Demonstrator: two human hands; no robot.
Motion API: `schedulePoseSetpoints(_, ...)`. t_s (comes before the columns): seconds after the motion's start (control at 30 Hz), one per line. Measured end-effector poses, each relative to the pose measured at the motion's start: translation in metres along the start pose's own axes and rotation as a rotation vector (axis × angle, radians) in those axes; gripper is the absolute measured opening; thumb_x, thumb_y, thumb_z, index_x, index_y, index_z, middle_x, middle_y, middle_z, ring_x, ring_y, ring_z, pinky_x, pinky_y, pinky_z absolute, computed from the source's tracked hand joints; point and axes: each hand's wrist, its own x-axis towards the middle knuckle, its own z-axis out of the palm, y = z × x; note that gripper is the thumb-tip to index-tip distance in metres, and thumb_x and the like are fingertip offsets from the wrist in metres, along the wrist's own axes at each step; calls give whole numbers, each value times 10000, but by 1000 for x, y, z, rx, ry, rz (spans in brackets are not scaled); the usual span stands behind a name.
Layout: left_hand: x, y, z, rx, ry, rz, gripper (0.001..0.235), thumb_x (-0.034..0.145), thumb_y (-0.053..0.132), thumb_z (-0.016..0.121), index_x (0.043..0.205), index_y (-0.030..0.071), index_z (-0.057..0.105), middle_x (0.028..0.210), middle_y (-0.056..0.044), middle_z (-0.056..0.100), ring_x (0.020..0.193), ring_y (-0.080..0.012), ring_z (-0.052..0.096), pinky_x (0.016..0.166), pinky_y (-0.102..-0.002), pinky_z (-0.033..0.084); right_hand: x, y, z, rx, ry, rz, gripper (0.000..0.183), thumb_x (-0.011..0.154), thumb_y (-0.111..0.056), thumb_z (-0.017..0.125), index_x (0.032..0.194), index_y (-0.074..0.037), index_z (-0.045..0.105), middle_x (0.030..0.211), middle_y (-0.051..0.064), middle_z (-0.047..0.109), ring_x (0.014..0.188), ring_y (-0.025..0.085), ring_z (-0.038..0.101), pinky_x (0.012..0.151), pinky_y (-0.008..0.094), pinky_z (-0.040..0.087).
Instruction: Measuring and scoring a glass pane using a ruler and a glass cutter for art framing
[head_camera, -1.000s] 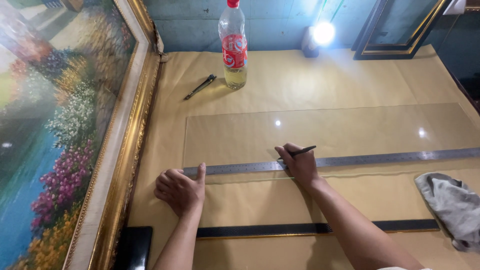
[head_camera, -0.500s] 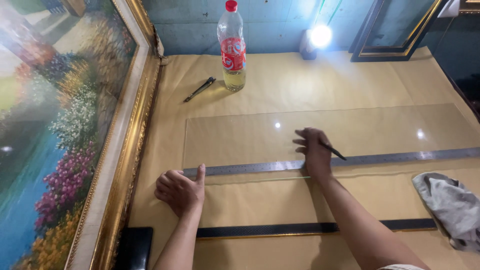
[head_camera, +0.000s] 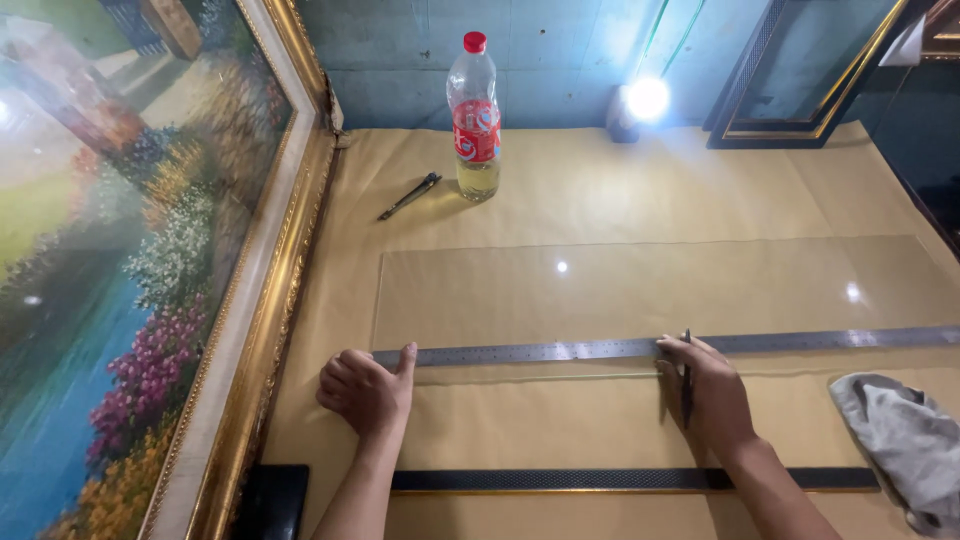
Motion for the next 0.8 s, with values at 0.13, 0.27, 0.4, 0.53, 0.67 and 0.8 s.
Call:
schedulePoseSetpoints(0.13, 9, 8, 12, 5, -21, -15, 659, 548, 669, 667, 811, 107, 442, 868, -109, 495, 810, -322, 483, 650, -440, 381, 6, 30, 14, -24, -77, 126, 252, 816, -106, 495, 1032, -106, 624, 1053, 63, 637, 982, 194, 599, 838, 280, 448)
schedulePoseSetpoints(0.27, 23, 18, 32, -116, -71, -64, 659, 462, 536, 728, 860, 101, 433, 927, -113, 443, 925, -337, 451, 742, -495, 351, 22, 59, 37, -163, -18, 237, 218, 813, -287, 574, 1025, -324, 609, 932, -3, 641, 924, 226, 600, 840, 361, 482)
schedulePoseSetpoints(0.4, 39, 31, 52, -122, -53, -79, 665, 460, 527, 740, 858, 103, 418, 955, -113, 441, 961, -330, 442, 799, -506, 319, 48, 62, 39, -141, -82, 274, 190, 832, -289, 542, 1008, -317, 610, 884, 34, 654, 882, 291, 609, 829, 401, 477)
schedulePoseSetpoints(0.53, 55, 46, 64, -99, -42, -103, 683, 452, 538, 741, 860, 99, 415, 962, -128, 445, 956, -331, 445, 804, -497, 315, 66, 75, 49, -180, -81, 250, 184, 847, -278, 534, 1008, -328, 608, 867, 45, 658, 860, 296, 614, 812, 400, 484)
schedulePoseSetpoints(0.67, 68, 55, 73, -136, -32, -119, 677, 464, 531, 738, 858, 77, 427, 976, -140, 446, 961, -340, 448, 803, -504, 319, 84, 66, 50, -159, -125, 303, 221, 864, -248, 492, 1038, -325, 604, 893, 83, 662, 869, 340, 607, 848, 432, 471)
schedulePoseSetpoints(0.8, 78, 63, 78, -150, -11, -115, 643, 484, 529, 734, 838, 82, 436, 952, -122, 453, 952, -326, 453, 811, -504, 313, 94, 78, 60, -192, -135, 315, 298, 876, -203, 435, 1074, -363, 591, 923, 79, 665, 908, 351, 597, 906, 430, 449)
